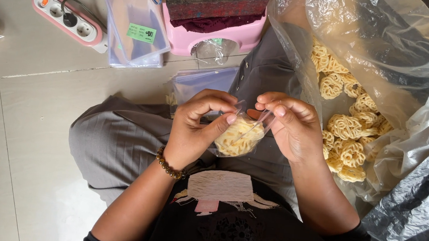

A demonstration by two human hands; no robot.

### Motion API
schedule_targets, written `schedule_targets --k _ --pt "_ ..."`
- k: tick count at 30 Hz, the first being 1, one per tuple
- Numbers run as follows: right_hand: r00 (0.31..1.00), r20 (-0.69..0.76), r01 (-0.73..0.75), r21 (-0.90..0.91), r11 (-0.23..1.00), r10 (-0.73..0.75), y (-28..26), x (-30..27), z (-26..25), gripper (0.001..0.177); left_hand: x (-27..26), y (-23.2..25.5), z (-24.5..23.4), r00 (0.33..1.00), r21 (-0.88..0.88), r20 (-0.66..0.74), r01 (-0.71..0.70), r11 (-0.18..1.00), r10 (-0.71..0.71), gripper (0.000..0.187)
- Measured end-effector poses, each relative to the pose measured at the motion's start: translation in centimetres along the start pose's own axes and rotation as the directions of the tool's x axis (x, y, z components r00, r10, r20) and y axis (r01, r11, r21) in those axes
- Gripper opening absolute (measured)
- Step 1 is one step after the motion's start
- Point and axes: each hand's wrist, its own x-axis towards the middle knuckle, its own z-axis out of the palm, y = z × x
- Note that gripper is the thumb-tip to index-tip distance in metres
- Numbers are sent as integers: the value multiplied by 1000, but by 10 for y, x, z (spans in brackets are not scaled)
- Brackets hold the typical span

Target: Manually packaging individual crackers into small plastic bags and sealing them with a heat sealer.

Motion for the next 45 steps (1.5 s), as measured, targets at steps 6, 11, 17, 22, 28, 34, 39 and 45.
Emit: schedule_targets --k 6,11,17,22,28,34,39,45 --pt "998 32 51 9 999 -52 3 9 -8 11 3 -8 -7 998 65 -43 -53 997 56 4" --pt "994 41 101 -59 993 -99 -1 15 -26 6 6 -13 -20 993 64 -107 -36 997 42 11" --pt "993 72 105 -180 978 -93 -6 17 -24 17 9 -9 -25 992 107 -117 -35 994 48 14" --pt "978 146 205 -503 840 -151 -28 21 4 8 15 1 -29 986 206 -162 2 979 32 15" --pt "948 294 295 -673 678 -121 -32 26 8 19 19 -5 -38 988 233 -143 90 968 -58 24" --pt "916 367 393 -745 539 -162 -34 47 27 17 34 -8 -46 992 322 -94 115 940 -89 42" --pt "908 385 412 -751 516 -165 -28 71 18 14 60 -2 -61 999 446 46 -15 895 -6 33" --pt "885 401 465 -734 494 -238 -14 120 2 8 99 -33 -74 983 650 149 -176 739 103 18"
